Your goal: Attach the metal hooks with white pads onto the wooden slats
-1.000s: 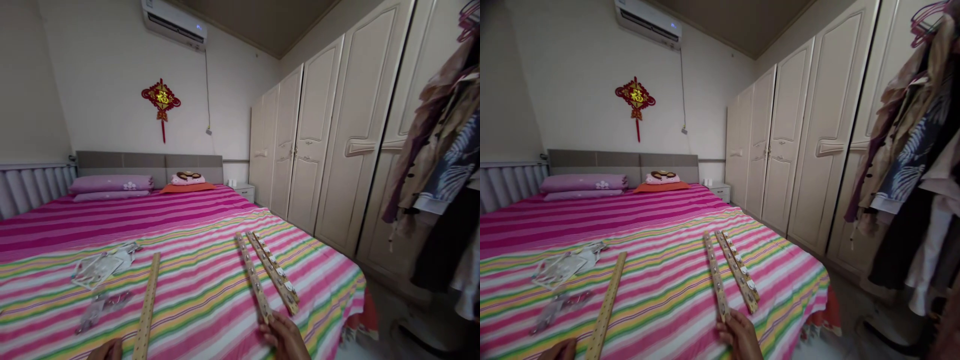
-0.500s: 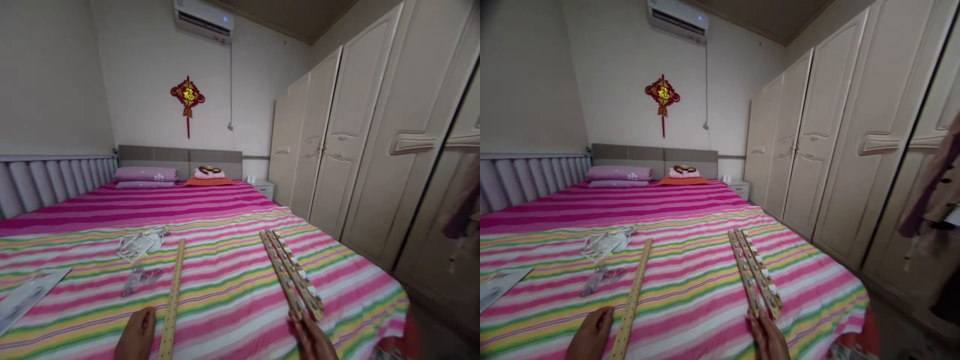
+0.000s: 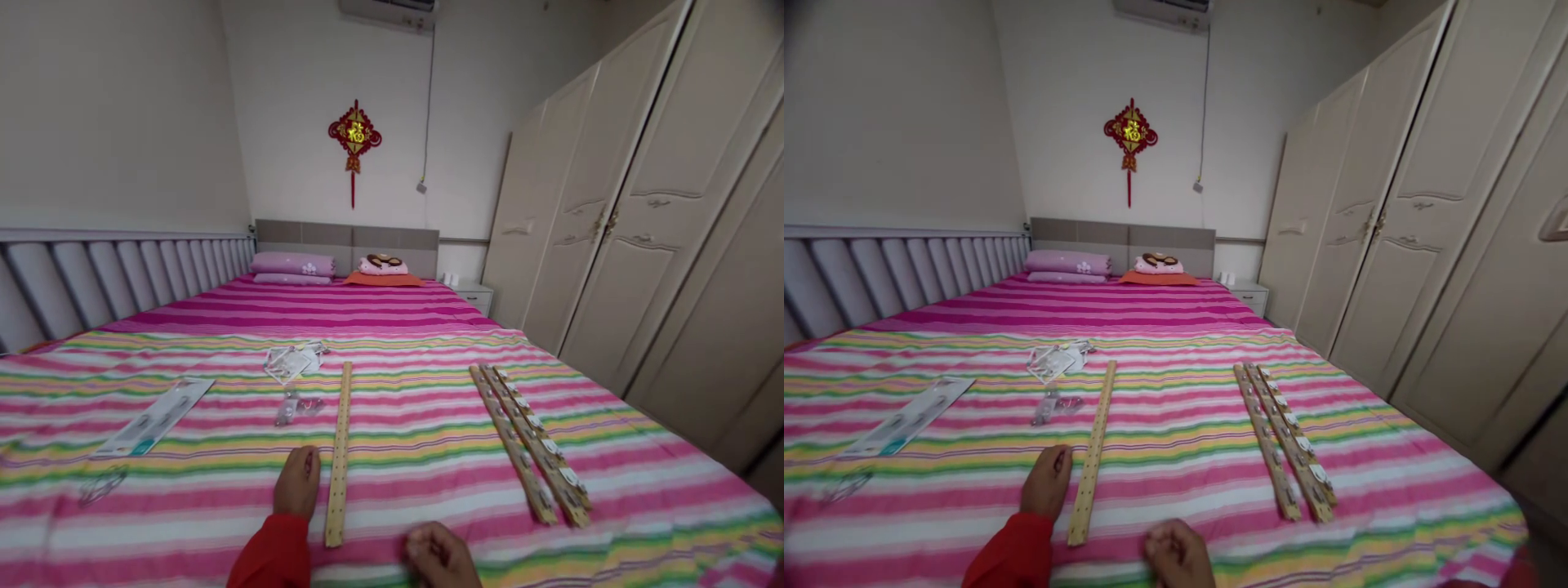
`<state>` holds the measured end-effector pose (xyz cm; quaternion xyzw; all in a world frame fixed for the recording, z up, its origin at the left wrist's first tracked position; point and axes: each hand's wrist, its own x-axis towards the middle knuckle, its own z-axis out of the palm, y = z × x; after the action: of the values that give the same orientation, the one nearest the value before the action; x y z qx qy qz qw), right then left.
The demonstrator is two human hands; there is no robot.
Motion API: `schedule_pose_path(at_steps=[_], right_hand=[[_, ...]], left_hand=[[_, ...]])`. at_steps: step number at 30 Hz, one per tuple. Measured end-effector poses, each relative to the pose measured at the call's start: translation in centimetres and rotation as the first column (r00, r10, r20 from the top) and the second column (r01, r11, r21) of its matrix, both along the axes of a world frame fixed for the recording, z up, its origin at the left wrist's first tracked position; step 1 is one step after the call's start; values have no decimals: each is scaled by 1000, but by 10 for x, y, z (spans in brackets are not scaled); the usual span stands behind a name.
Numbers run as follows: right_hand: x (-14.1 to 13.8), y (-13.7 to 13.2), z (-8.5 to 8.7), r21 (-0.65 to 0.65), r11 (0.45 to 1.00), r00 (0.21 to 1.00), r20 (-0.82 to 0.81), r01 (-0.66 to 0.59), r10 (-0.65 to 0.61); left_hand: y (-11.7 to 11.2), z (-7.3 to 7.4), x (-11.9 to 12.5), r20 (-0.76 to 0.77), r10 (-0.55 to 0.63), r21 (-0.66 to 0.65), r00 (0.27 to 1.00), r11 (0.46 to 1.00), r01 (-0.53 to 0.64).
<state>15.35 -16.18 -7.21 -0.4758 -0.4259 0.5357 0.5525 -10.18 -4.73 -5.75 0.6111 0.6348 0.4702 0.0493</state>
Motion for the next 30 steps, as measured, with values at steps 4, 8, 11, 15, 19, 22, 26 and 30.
schedule_pose_path(at_steps=[4,8,11,15,19,22,26,30], right_hand=[[-55,18,17,202,968,926,373,-148,64],[-91,26,29,237,963,732,678,-128,-69],[-108,26,34,179,974,607,792,-136,-61],[-121,30,35,168,967,493,869,-194,-53],[-126,39,21,194,972,360,923,-134,-135],[-123,41,6,257,962,339,916,-92,-213],[-112,33,-11,328,944,380,877,-30,-293],[-96,18,-22,394,919,389,850,-22,-355]], left_hand=[[0,-3,0,8,0,20,1000,1000,0],[-2,-2,0,28,-9,26,1000,1000,8],[-4,-1,1,67,-18,34,998,999,15],[-4,-2,1,102,-37,41,994,999,33],[-3,-4,2,115,-43,53,992,998,37],[-3,-7,2,121,-35,63,992,998,27],[-2,-8,2,118,-38,66,992,997,30],[-3,-7,2,130,-36,54,991,998,29]])
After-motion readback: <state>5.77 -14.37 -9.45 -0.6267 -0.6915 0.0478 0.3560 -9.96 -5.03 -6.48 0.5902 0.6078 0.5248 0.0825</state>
